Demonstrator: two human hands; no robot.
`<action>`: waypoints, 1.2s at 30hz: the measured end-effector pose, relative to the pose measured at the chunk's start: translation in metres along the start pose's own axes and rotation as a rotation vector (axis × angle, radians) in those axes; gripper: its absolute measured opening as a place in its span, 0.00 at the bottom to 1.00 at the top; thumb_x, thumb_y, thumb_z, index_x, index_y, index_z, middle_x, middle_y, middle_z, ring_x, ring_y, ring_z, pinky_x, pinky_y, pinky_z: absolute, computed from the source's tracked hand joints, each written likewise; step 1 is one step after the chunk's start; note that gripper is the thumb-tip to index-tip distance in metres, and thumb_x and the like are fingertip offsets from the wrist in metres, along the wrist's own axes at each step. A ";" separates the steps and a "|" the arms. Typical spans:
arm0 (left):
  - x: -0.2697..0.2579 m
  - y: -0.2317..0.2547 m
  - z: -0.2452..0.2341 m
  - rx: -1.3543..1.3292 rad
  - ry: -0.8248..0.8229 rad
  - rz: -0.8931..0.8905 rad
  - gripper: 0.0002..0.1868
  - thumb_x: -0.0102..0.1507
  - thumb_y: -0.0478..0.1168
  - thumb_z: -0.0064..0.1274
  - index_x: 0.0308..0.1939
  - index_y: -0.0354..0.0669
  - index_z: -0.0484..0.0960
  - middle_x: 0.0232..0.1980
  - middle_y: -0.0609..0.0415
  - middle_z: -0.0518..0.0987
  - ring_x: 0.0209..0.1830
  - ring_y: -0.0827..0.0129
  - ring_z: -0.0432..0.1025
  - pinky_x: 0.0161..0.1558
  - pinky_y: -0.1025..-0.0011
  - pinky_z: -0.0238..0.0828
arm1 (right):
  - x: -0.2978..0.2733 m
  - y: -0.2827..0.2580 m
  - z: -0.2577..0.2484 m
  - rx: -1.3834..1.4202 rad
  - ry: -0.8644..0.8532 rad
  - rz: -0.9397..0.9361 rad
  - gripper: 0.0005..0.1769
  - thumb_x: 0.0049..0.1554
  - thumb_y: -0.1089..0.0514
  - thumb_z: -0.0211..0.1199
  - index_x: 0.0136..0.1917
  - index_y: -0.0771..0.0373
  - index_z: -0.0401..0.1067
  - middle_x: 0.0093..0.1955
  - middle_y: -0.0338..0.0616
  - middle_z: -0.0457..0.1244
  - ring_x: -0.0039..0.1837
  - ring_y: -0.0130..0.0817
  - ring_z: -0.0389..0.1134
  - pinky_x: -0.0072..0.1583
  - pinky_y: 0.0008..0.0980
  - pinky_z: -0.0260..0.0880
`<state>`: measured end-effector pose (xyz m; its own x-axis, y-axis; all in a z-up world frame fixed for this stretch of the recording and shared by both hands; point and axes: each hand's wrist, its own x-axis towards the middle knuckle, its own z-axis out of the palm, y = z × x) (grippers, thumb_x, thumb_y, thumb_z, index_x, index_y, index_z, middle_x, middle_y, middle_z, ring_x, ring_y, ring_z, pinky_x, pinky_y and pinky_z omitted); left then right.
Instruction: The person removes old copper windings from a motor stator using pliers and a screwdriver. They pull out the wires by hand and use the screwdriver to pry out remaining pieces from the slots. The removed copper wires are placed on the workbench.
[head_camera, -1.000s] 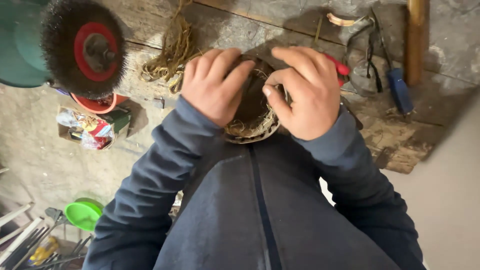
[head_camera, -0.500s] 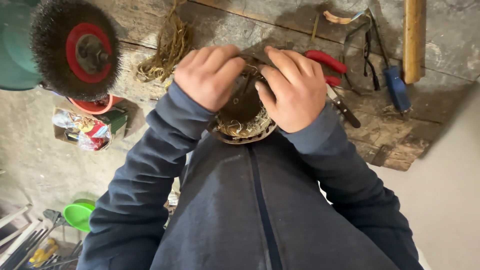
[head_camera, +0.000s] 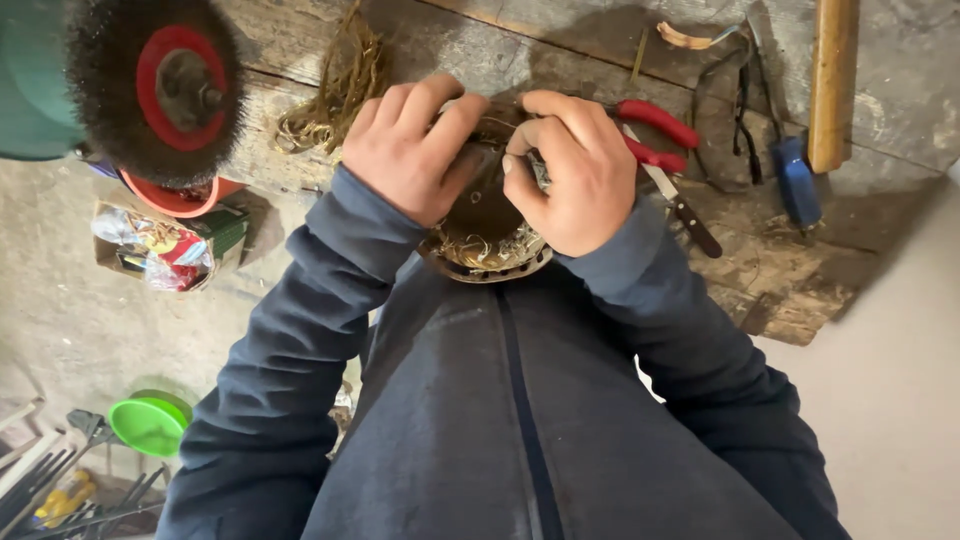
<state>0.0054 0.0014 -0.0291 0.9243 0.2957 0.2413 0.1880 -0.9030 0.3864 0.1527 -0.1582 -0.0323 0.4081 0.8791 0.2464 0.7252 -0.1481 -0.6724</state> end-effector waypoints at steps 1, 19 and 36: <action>0.000 -0.001 0.002 0.001 0.003 -0.003 0.23 0.62 0.42 0.63 0.60 0.46 0.78 0.59 0.53 0.76 0.55 0.57 0.72 0.53 0.61 0.70 | 0.000 0.000 -0.003 0.000 -0.002 -0.004 0.10 0.56 0.63 0.71 0.49 0.62 0.74 0.62 0.47 0.66 0.62 0.49 0.68 0.62 0.44 0.70; -0.014 -0.011 -0.011 -0.122 0.077 -0.064 0.14 0.62 0.29 0.59 0.52 0.41 0.81 0.55 0.53 0.82 0.47 0.58 0.80 0.48 0.65 0.78 | 0.022 0.010 0.002 -0.196 -0.048 -0.248 0.11 0.56 0.61 0.73 0.52 0.60 0.76 0.64 0.39 0.66 0.65 0.41 0.67 0.63 0.42 0.68; -0.026 0.006 -0.020 -0.101 0.123 -0.177 0.06 0.67 0.38 0.62 0.45 0.46 0.80 0.49 0.56 0.82 0.45 0.59 0.77 0.49 0.64 0.72 | 0.006 0.016 -0.014 -0.031 -0.017 -0.114 0.06 0.62 0.62 0.72 0.52 0.62 0.77 0.58 0.43 0.68 0.58 0.41 0.71 0.59 0.37 0.72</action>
<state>-0.0244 -0.0052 -0.0150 0.8312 0.4883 0.2657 0.3040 -0.7994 0.5182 0.1746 -0.1618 -0.0317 0.3130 0.8984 0.3081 0.7830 -0.0605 -0.6191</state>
